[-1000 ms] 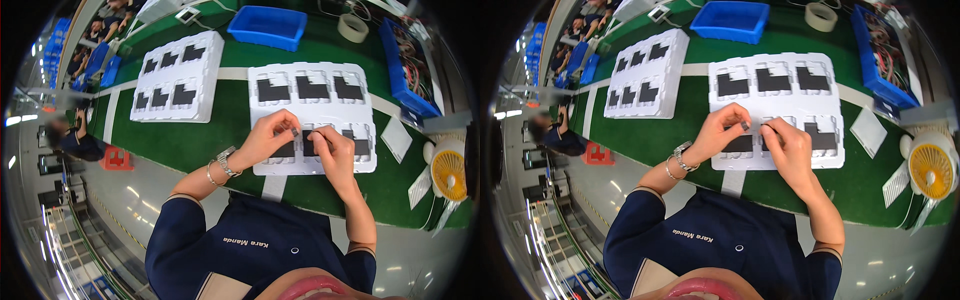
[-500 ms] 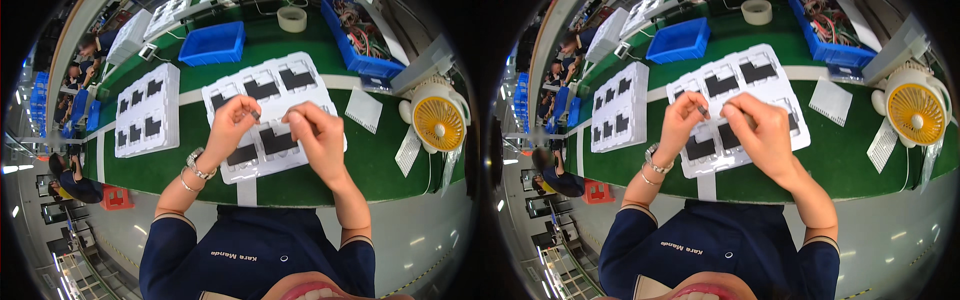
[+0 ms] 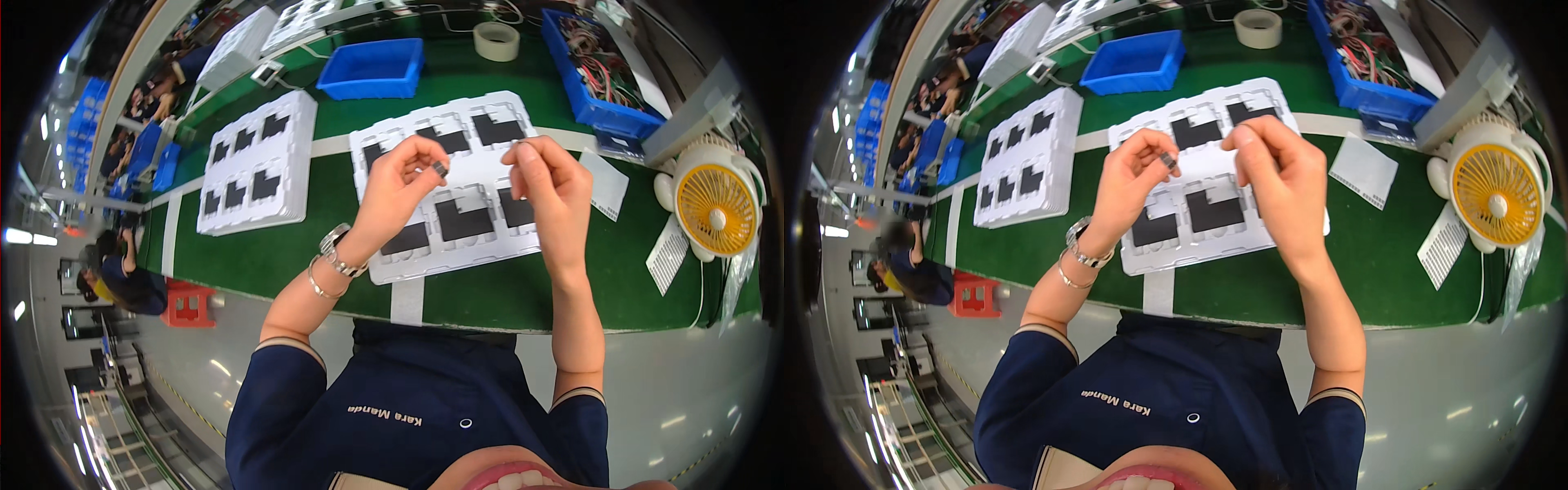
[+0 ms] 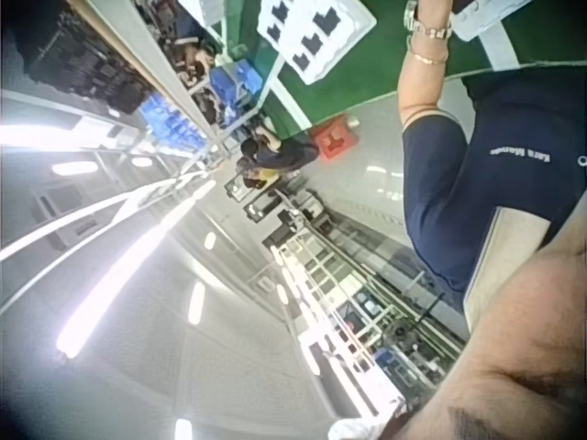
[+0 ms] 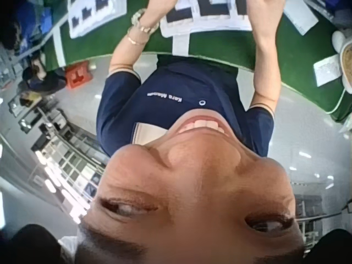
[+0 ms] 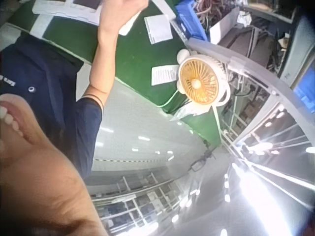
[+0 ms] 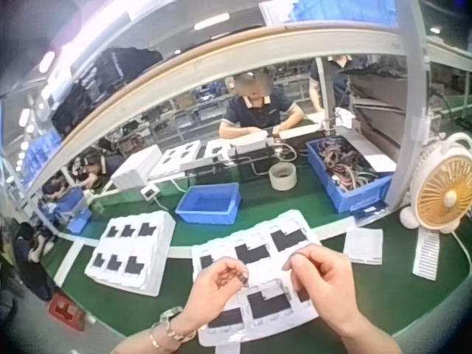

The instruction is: Assembling small black plastic components with internal parts and placing them into a white organizational tray.

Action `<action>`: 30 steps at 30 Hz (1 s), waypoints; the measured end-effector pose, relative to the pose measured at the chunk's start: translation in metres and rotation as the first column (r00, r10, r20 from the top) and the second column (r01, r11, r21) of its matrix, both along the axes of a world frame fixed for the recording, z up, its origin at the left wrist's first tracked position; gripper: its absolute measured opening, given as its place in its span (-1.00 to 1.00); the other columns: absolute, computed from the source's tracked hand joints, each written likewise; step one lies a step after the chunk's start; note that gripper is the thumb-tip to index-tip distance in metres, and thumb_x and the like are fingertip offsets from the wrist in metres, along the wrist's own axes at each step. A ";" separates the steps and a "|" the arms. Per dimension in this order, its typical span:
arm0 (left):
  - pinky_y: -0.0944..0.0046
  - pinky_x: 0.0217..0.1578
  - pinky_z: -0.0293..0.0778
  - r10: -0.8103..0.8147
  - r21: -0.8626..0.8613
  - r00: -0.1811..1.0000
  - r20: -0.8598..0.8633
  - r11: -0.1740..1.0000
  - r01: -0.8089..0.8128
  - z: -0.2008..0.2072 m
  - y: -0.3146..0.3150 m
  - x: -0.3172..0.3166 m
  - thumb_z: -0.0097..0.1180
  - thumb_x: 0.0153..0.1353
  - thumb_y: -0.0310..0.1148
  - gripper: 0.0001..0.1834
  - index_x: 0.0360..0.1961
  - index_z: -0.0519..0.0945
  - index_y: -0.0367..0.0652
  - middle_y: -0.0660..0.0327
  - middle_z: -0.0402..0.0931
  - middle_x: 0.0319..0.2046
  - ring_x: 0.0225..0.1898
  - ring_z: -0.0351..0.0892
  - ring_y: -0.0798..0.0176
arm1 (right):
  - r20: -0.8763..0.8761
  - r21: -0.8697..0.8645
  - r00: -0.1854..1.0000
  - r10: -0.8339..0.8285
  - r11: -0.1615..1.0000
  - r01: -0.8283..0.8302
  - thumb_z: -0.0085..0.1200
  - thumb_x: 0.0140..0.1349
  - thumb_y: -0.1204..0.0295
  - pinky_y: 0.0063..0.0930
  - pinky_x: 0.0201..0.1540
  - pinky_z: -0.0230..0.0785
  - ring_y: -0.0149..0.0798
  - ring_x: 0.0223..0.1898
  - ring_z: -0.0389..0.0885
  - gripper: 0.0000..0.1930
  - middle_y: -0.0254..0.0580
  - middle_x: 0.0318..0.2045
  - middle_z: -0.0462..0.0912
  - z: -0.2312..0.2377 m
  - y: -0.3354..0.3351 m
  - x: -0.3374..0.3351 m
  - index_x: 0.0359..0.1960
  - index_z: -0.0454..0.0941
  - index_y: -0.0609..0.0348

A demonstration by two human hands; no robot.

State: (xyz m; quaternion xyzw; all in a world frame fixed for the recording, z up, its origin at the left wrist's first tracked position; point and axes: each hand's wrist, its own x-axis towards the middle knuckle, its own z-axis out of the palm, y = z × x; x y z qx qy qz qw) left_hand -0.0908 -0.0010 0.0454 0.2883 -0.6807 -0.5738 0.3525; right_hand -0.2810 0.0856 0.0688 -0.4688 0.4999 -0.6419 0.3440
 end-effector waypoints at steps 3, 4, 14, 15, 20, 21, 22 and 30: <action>0.39 -0.18 0.55 0.016 -0.020 1.000 -0.006 1.000 -0.016 0.005 0.004 -0.001 0.05 0.20 -0.58 -0.89 -0.23 0.49 -0.30 0.26 0.50 -0.28 -0.20 0.50 0.45 | -0.004 -0.056 1.000 0.003 0.998 -0.004 0.00 0.36 0.39 -0.69 -0.56 0.00 -0.65 -0.61 0.24 -0.78 -0.49 -0.66 0.39 -0.003 0.002 0.004 -0.39 0.58 0.28; 0.40 -0.20 0.54 0.025 -0.024 1.000 -0.006 0.999 -0.025 0.008 0.007 -0.001 0.04 0.18 -0.59 -0.89 -0.24 0.50 -0.30 0.26 0.51 -0.30 -0.21 0.51 0.45 | -0.023 -0.062 1.000 0.000 0.998 -0.001 0.00 0.36 0.40 -0.68 -0.56 -0.01 -0.65 -0.61 0.24 -0.78 -0.49 -0.66 0.39 -0.003 0.002 0.006 -0.39 0.58 0.28; 0.45 -0.28 0.44 0.079 -0.088 0.997 0.017 0.993 -0.078 0.009 0.015 0.021 0.10 0.23 -0.47 -0.89 -0.24 0.52 -0.25 0.29 0.51 -0.33 -0.32 0.53 0.47 | -0.150 -0.015 0.989 -0.015 1.000 0.013 -0.02 0.36 0.35 -0.64 -0.54 -0.05 -0.63 -0.61 0.19 -0.75 -0.47 -0.68 0.38 -0.017 -0.013 0.010 -0.39 0.58 0.26; 0.42 -0.29 0.46 0.091 -0.087 0.996 -0.005 0.992 -0.091 0.009 0.016 0.024 0.09 0.20 -0.49 -0.89 -0.24 0.53 -0.26 0.27 0.53 -0.36 -0.34 0.52 0.46 | -0.156 -0.020 0.988 -0.006 1.000 0.003 -0.02 0.36 0.35 -0.64 -0.54 -0.05 -0.63 -0.61 0.19 -0.75 -0.47 -0.68 0.38 -0.019 -0.014 0.010 -0.39 0.58 0.26; 0.43 -0.29 0.44 0.108 -0.106 0.994 -0.021 0.988 -0.110 0.008 0.017 0.030 0.09 0.20 -0.48 -0.90 -0.26 0.53 -0.25 0.29 0.53 -0.36 -0.34 0.51 0.46 | -0.160 0.023 0.987 0.012 1.000 -0.008 -0.03 0.36 0.36 -0.64 -0.54 -0.05 -0.63 -0.61 0.18 -0.75 -0.48 -0.68 0.38 -0.021 -0.013 0.019 -0.40 0.58 0.26; 0.43 -0.29 0.44 0.111 -0.115 0.993 -0.027 0.987 -0.114 0.007 0.017 0.031 0.09 0.20 -0.48 -0.90 -0.26 0.53 -0.25 0.29 0.53 -0.36 -0.34 0.51 0.46 | -0.168 0.028 0.986 0.017 1.000 -0.012 -0.03 0.36 0.36 -0.64 -0.54 -0.05 -0.63 -0.61 0.19 -0.75 -0.49 -0.68 0.38 -0.022 -0.015 0.020 -0.40 0.57 0.26; 0.43 -0.29 0.44 0.106 -0.117 0.994 -0.029 0.987 -0.108 0.007 0.017 0.032 0.09 0.21 -0.48 -0.90 -0.26 0.53 -0.25 0.29 0.53 -0.36 -0.34 0.52 0.46 | -0.177 0.011 0.984 0.028 1.000 -0.026 -0.03 0.36 0.36 -0.64 -0.54 -0.05 -0.63 -0.60 0.19 -0.75 -0.49 -0.68 0.38 -0.026 -0.016 0.021 -0.40 0.57 0.26; 0.36 -0.24 0.46 0.035 -0.101 0.987 -0.160 0.994 -0.052 0.011 0.033 0.043 -0.11 0.41 -0.26 -0.76 -0.08 0.47 -0.19 0.23 0.56 -0.29 -0.21 0.59 0.37 | -0.258 0.008 0.965 0.037 0.999 -0.036 -0.02 0.36 0.34 -0.63 -0.56 -0.05 -0.63 -0.62 0.21 -0.74 -0.47 -0.70 0.38 -0.031 -0.014 0.032 -0.41 0.57 0.26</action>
